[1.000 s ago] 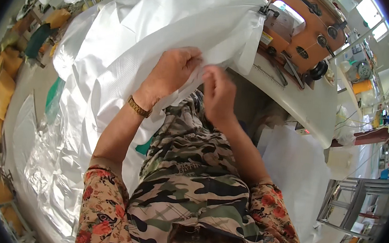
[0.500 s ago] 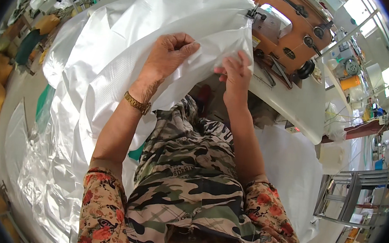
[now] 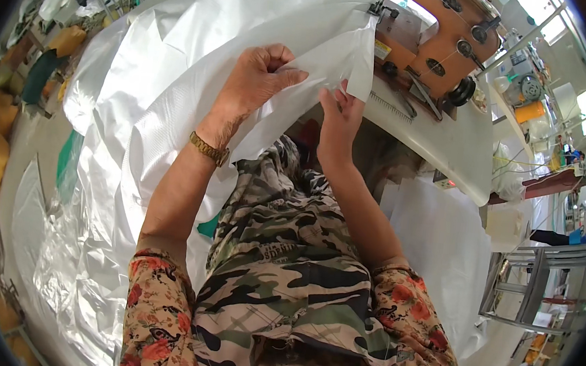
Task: Operate an industrial sewing machine to join large white plastic or rubberized sheets.
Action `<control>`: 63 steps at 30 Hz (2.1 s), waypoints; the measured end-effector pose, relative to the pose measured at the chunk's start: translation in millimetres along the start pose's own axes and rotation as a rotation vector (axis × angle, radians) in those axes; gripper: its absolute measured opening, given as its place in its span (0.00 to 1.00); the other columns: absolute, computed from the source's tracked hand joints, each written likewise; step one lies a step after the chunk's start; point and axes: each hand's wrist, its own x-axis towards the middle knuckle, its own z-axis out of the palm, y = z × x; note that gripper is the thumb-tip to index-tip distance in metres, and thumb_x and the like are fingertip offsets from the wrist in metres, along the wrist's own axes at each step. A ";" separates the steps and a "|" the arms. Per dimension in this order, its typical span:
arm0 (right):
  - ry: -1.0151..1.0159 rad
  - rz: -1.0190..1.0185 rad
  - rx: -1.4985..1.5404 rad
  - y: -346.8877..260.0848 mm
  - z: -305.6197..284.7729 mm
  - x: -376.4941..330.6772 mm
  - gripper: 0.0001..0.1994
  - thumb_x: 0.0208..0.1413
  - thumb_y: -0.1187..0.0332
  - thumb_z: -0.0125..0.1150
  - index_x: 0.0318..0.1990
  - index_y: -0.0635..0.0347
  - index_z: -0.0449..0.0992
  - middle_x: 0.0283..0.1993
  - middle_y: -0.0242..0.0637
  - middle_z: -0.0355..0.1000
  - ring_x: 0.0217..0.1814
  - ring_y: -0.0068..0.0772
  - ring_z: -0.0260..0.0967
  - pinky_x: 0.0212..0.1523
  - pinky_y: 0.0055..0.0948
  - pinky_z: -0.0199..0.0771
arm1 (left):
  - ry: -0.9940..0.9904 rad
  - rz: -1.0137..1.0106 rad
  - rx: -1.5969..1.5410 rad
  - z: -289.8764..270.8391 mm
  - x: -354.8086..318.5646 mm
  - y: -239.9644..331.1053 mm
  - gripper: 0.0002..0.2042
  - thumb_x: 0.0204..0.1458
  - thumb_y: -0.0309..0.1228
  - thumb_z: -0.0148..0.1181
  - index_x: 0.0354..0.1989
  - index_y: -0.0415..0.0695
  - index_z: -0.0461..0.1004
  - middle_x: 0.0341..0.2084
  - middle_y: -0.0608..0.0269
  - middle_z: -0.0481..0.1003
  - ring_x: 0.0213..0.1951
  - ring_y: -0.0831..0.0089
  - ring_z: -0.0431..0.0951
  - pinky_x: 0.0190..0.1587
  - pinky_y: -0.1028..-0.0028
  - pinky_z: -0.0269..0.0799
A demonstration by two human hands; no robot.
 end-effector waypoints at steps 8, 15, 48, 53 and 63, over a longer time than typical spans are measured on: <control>-0.389 0.194 0.200 -45.8 -19.4 -22.5 0.04 0.58 0.73 0.58 0.37 0.64 0.72 0.31 0.28 0.70 0.34 0.16 0.64 0.39 0.19 0.64 | 0.032 0.032 0.197 -4.7 -4.5 -3.9 0.05 0.50 0.24 0.64 0.29 0.38 0.74 0.20 0.74 0.70 0.25 0.88 0.63 0.27 0.81 0.60; -0.483 0.209 0.007 -69.1 -16.1 -41.3 0.07 0.60 0.72 0.57 0.31 0.64 0.71 0.25 0.28 0.69 0.28 0.17 0.64 0.33 0.19 0.66 | -0.010 0.055 0.220 12.2 -15.1 -13.8 0.07 0.52 0.25 0.63 0.33 0.35 0.73 0.20 0.71 0.67 0.25 0.85 0.62 0.27 0.80 0.62; -0.866 -0.091 -0.516 -84.7 -24.0 -33.4 0.11 0.57 0.69 0.57 0.45 0.66 0.72 0.30 0.47 0.72 0.29 0.43 0.71 0.33 0.33 0.70 | -0.191 -0.094 0.238 24.1 14.3 -19.3 0.18 0.60 0.39 0.56 0.25 0.37 0.67 0.15 0.71 0.55 0.24 0.81 0.54 0.24 0.74 0.55; -0.231 -0.700 -0.641 -64.5 -48.6 -0.3 0.14 0.52 0.75 0.63 0.47 0.64 0.72 0.37 0.43 0.73 0.36 0.44 0.69 0.39 0.36 0.69 | -0.072 0.088 0.333 28.6 12.7 -22.6 0.16 0.58 0.37 0.58 0.25 0.36 0.70 0.16 0.75 0.60 0.22 0.83 0.55 0.24 0.76 0.56; -0.266 -1.043 -0.930 -44.1 -62.9 55.5 0.12 0.49 0.73 0.60 0.42 0.58 0.74 0.42 0.39 0.69 0.44 0.45 0.65 0.50 0.42 0.60 | -0.078 -0.247 -0.466 41.4 7.7 -11.1 0.09 0.53 0.24 0.63 0.41 0.35 0.78 0.28 0.69 0.77 0.25 0.85 0.74 0.27 0.82 0.70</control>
